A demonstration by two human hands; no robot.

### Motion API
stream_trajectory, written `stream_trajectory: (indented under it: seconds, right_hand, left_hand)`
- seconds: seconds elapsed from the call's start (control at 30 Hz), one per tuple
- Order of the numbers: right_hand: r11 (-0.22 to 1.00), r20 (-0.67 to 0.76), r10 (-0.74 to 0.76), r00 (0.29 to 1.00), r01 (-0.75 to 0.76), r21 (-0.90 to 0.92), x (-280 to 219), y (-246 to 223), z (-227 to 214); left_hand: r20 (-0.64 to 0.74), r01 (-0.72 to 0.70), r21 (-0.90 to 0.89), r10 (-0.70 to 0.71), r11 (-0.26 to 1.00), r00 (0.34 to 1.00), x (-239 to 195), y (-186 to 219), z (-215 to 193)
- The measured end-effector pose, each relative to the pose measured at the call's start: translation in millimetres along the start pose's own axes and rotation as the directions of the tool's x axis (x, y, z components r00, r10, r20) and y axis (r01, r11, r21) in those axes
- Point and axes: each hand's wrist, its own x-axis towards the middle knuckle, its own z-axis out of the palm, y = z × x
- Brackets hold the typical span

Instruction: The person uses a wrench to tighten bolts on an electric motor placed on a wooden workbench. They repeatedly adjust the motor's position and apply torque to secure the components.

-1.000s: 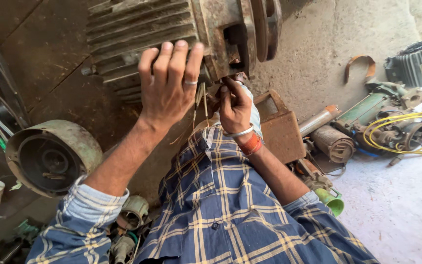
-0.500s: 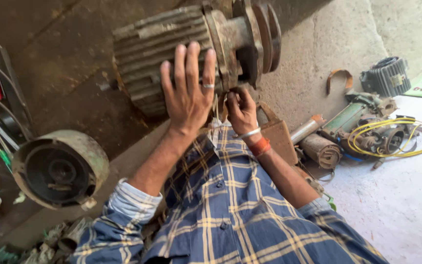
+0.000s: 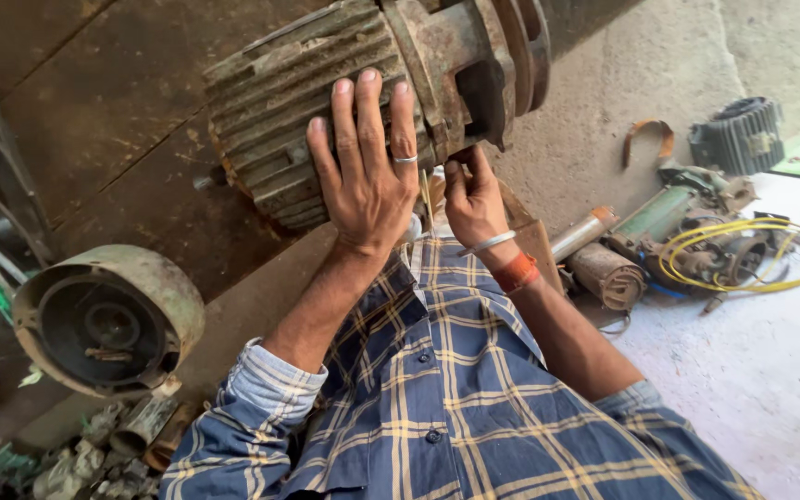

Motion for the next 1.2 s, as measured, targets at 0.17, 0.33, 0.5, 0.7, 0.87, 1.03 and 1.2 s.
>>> stream_trajectory:
  seconds: [0.17,0.33,0.5,0.7,0.87,1.03,1.2]
  right_hand:
    - [0.967,0.055,0.229,0.972,-0.234,0.106,1.1,-21.2,-7.0]
    - [0.932,0.000,0.072,0.997,-0.068,0.356,8.2,-8.7,-14.1]
    - [0.856,-0.049,-0.070,0.996,0.085,0.510,9.9,39.0,5.1]
    - [0.805,0.016,-0.315,0.949,0.258,0.535,23.0,65.7,9.7]
    - [0.802,0.039,-0.477,0.878,0.417,0.428,42.2,49.2,-1.0]
    - [0.844,0.086,-0.479,0.874,0.431,0.319,46.0,50.6,-8.8]
    - [0.825,0.021,-0.441,0.897,0.397,0.402,35.0,81.8,9.4]
  left_hand:
    - [0.046,-0.031,0.009,0.031,0.999,0.998,20.5,-17.3,0.9]
    - [0.169,-0.077,-0.060,0.086,0.995,0.982,48.2,-39.6,-0.6]
    - [0.141,-0.119,0.003,0.117,0.993,0.983,58.5,-32.3,-17.7]
    - [0.126,-0.138,0.002,0.137,0.990,0.983,55.5,-22.4,-29.2]
    - [0.269,-0.156,0.037,0.140,0.987,0.953,57.7,-34.5,-27.9]
    - [0.256,-0.179,-0.035,0.182,0.983,0.949,61.3,-39.4,-20.1]
    - [0.125,-0.208,0.041,0.202,0.977,0.971,41.8,-29.6,-4.2]
